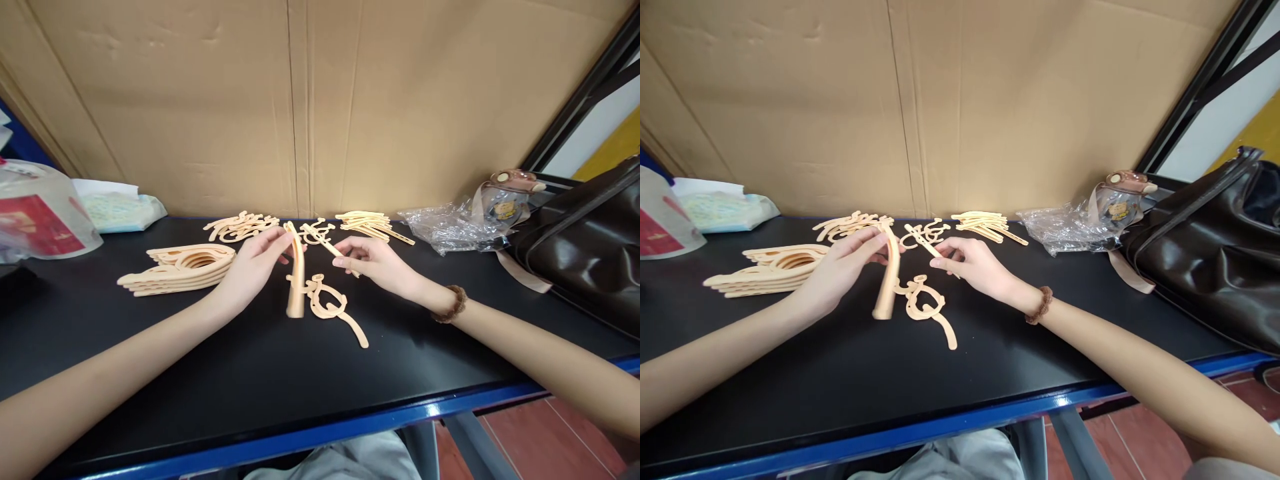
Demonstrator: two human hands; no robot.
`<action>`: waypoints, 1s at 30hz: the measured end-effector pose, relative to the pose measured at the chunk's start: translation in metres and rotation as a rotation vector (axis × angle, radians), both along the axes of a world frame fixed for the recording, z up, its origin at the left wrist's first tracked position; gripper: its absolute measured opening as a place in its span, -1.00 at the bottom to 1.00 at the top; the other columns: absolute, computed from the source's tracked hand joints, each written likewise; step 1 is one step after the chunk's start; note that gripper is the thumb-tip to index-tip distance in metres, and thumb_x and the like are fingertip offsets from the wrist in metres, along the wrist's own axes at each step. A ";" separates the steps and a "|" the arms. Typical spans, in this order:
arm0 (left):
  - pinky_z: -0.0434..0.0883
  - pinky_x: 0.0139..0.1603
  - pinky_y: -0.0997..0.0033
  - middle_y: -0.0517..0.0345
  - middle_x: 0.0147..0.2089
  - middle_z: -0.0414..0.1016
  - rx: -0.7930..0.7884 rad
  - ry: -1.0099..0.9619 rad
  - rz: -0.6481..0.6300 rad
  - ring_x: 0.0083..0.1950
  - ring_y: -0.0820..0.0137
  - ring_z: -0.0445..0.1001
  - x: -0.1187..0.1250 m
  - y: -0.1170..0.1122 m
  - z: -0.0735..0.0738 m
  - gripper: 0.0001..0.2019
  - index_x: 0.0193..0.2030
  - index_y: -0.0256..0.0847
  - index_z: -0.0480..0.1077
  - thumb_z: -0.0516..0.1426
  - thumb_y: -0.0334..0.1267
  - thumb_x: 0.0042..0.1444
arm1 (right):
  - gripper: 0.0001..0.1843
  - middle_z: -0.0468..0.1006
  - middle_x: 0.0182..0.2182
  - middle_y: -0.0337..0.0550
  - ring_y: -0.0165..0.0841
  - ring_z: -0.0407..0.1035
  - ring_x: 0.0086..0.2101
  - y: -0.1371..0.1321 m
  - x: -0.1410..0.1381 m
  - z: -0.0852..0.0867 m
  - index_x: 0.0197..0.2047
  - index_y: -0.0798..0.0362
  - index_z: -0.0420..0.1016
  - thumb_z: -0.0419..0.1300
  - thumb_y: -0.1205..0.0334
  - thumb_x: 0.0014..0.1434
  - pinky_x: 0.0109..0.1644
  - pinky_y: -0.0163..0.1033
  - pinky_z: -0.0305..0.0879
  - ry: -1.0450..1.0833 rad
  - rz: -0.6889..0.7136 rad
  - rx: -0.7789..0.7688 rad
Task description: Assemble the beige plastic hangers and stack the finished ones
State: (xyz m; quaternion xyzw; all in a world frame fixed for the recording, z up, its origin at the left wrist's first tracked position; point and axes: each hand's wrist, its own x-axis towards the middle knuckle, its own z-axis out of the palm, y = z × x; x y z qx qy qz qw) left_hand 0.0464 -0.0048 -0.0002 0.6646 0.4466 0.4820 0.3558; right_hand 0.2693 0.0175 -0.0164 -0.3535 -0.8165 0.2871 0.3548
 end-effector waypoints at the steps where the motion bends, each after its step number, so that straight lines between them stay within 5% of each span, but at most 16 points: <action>1: 0.38 -0.15 0.41 0.11 -0.23 0.49 -0.050 -0.061 -0.003 -0.22 0.38 0.45 0.000 0.000 0.001 -0.73 -0.30 -0.26 0.39 0.04 -0.09 0.22 | -0.73 0.52 -0.33 -0.20 -0.44 0.35 -0.43 0.002 0.002 0.000 -0.18 0.08 0.50 0.23 0.05 0.17 -0.32 -0.28 0.29 -0.062 -0.049 0.066; 5: 0.44 -0.26 0.40 0.13 -0.28 0.48 -0.243 -0.189 -0.051 -0.35 0.42 0.46 -0.004 -0.001 0.004 -0.79 -0.23 -0.25 0.37 0.04 -0.14 0.23 | -0.86 0.47 -0.23 -0.17 -0.39 0.38 -0.30 0.007 0.011 -0.002 -0.15 0.03 0.51 0.18 0.22 0.23 -0.23 -0.26 0.29 -0.357 -0.148 0.333; 9: 0.37 -0.47 0.54 0.19 -0.41 0.40 -0.309 -0.164 -0.087 -0.50 0.52 0.36 -0.003 -0.005 0.007 -0.83 -0.28 -0.26 0.36 0.04 -0.21 0.24 | -0.85 0.45 -0.17 -0.11 -0.32 0.40 -0.19 0.010 0.016 -0.004 -0.13 0.05 0.51 0.15 0.29 0.24 -0.18 -0.23 0.31 -0.474 -0.161 0.426; 19: -0.11 -0.70 0.71 0.36 -0.57 0.03 -0.403 -0.108 -0.133 -0.64 0.66 -0.09 -0.002 -0.007 0.008 -0.78 -0.26 -0.24 0.31 -0.04 -0.17 0.31 | -0.78 0.48 -0.20 -0.15 -0.31 0.40 -0.21 0.012 0.018 -0.003 -0.13 0.04 0.49 0.14 0.11 0.27 -0.19 -0.23 0.29 -0.588 -0.182 0.388; 30: -0.20 -0.71 0.71 0.39 -0.61 -0.08 -0.494 -0.137 -0.041 -0.67 0.65 -0.18 -0.002 -0.006 0.012 -0.78 -0.30 -0.21 0.27 -0.10 -0.21 0.33 | -0.76 0.50 -0.19 -0.12 -0.31 0.41 -0.20 0.005 0.014 0.001 -0.14 0.06 0.51 0.10 0.11 0.29 -0.17 -0.24 0.29 -0.642 -0.173 0.376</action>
